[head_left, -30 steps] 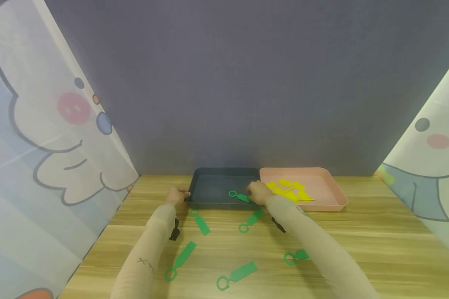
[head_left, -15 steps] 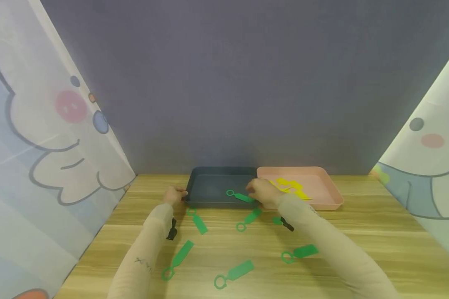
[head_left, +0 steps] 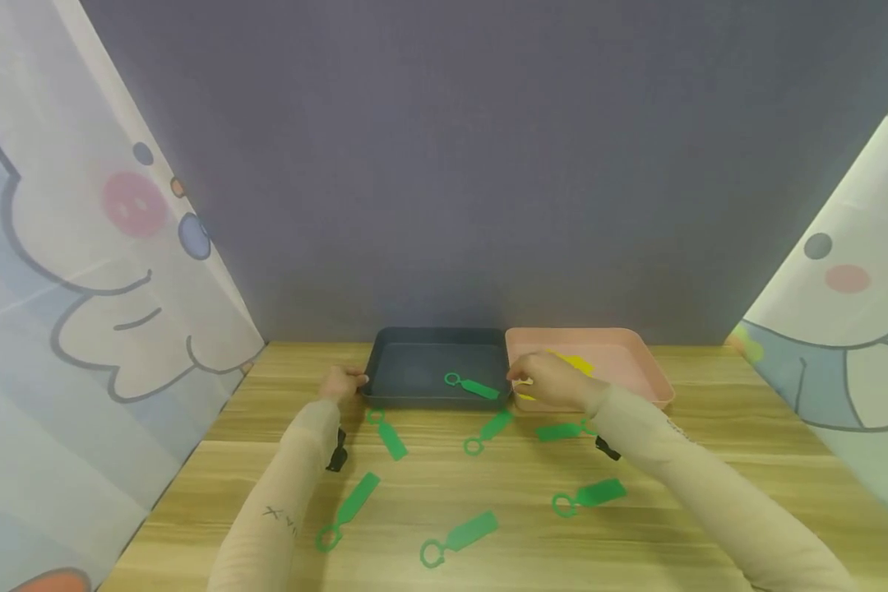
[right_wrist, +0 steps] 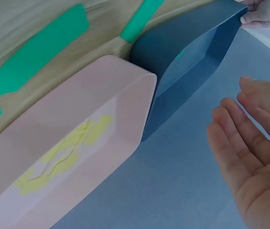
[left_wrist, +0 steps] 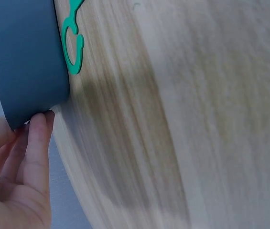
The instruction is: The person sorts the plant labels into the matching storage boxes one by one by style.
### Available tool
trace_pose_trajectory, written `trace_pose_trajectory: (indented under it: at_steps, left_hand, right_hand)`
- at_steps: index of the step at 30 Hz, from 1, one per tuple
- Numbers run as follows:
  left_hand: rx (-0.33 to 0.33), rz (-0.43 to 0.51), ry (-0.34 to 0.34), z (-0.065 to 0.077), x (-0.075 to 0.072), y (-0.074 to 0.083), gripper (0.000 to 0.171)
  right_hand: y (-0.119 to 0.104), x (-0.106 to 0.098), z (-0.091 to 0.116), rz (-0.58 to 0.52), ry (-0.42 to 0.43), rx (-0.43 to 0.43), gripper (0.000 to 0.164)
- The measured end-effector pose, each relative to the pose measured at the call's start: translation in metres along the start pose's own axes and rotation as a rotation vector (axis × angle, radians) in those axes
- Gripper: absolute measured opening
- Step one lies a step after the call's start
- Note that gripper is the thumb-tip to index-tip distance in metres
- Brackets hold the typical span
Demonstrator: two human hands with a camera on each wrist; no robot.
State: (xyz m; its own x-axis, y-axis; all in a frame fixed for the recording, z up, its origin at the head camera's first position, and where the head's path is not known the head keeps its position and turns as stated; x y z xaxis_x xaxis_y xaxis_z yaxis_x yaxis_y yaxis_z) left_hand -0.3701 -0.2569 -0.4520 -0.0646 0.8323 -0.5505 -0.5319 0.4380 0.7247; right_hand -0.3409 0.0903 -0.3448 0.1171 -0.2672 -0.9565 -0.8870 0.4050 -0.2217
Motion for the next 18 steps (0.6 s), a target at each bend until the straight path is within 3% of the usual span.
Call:
trace_pose_trajectory:
  at_steps: [4, 10, 15, 18]
  left_hand:
    - [0.008, -0.006, 0.001, -0.001, 0.000, 0.000, 0.035]
    - [0.016, -0.006, -0.011, -0.002, 0.000, 0.001, 0.035]
    - [0.014, -0.013, -0.014, -0.002, 0.001, 0.000, 0.035]
    - [0.012, -0.023, -0.015, -0.004, 0.001, -0.001, 0.035]
  right_hand:
    - [0.002, 0.002, 0.013, 0.006, 0.004, -0.059, 0.007]
    - [0.005, 0.007, 0.034, -0.009, -0.023, -0.013, 0.013]
    - [0.009, 0.012, 0.048, -0.022, -0.025, -0.046, 0.018]
    - [0.013, 0.016, 0.055, -0.026, -0.045, -0.017, 0.023]
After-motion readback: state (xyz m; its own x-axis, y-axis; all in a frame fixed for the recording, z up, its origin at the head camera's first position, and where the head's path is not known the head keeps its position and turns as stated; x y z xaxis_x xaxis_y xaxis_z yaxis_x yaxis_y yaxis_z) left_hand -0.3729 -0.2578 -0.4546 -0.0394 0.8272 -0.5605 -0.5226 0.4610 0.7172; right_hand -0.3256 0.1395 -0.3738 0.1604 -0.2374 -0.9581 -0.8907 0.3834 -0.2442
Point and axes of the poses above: each hand's wrist, its own z-axis away from the middle knuckle, its own x-axis out of the palm, y = z × x, the point moved 4 cm from there along -z, towards the middle knuckle, and after that the axes turned 15 degrees about -x, right-handed, at the moved point
